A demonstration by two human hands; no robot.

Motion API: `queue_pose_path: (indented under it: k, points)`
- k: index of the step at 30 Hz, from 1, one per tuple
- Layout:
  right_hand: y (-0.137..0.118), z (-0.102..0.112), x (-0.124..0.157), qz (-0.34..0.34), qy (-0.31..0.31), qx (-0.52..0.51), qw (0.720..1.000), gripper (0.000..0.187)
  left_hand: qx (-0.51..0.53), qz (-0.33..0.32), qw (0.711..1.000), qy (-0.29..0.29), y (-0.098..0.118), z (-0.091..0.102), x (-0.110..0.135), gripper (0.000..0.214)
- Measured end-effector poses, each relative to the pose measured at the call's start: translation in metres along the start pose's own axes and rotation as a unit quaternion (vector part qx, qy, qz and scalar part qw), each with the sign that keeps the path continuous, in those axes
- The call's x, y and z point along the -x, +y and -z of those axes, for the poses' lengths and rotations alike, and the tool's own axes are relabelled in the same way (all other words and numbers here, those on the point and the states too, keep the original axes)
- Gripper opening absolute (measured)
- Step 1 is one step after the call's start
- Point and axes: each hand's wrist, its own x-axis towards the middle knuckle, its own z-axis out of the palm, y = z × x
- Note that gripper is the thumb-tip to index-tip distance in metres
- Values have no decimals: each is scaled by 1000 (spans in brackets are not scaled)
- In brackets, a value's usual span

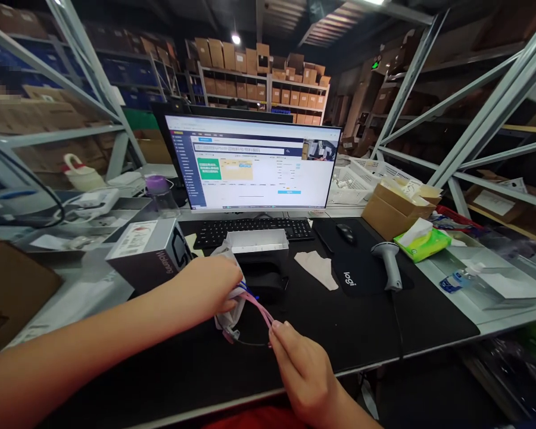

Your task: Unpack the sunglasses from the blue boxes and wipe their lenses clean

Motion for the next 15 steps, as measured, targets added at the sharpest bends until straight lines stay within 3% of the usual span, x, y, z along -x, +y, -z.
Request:
queue_pose_path:
  k: [6,11,13,15]
  points:
    - [9,1,-16,-6,14,10,1000,65,81,-106,991,-29,3,1,-13,22]
    - [6,2,-39,-86,13,2,996,36,165,-160,972,-48,-1,11,-19,24]
    - [5,3,-43,-128,26,-29,991,26,192,-140,971,-15,-5,12,-13,21]
    - [5,2,-44,-167,54,-61,983,19,225,-85,967,89,-7,4,6,27]
